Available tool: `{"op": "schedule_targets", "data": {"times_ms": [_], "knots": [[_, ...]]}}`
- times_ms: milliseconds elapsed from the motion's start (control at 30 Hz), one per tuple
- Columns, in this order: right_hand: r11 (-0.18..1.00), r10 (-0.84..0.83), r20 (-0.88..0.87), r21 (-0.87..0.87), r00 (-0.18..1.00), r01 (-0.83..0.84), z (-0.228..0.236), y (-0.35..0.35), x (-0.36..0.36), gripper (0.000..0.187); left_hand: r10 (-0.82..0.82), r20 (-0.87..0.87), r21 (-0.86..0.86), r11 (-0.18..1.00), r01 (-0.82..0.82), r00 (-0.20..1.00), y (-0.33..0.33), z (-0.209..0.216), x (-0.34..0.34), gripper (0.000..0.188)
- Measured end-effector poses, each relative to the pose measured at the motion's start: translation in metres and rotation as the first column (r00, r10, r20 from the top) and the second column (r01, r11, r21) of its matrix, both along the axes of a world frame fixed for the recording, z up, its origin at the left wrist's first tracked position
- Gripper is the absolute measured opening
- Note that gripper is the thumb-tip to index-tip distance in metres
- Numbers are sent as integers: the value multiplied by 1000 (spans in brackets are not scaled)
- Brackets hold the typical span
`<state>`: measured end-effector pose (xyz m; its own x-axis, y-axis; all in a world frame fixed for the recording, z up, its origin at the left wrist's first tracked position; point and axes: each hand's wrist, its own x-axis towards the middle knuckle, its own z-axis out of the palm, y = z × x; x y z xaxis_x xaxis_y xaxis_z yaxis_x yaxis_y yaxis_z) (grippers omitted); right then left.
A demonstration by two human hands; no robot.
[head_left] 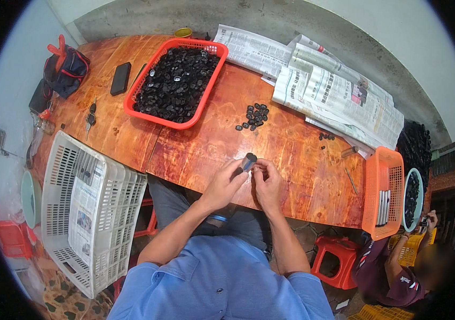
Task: The person sits at a low table and repeatedly picks up small dark seeds, places them into a cylindrical metal tool, and uses a thin metal rod to press or adjust the contents. Processed seeds are placed into a white basket lined with newspaper.
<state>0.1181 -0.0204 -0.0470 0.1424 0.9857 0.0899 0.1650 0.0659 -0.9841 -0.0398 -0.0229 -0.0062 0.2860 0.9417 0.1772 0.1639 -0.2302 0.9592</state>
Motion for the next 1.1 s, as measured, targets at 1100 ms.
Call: {"op": "schedule_targets", "data": {"times_ms": [1100], "knots": [[976,89,232,176,969,-132,41,-50,-20,50,224,562,-504,856,115,796,-27,24,2,24]]}}
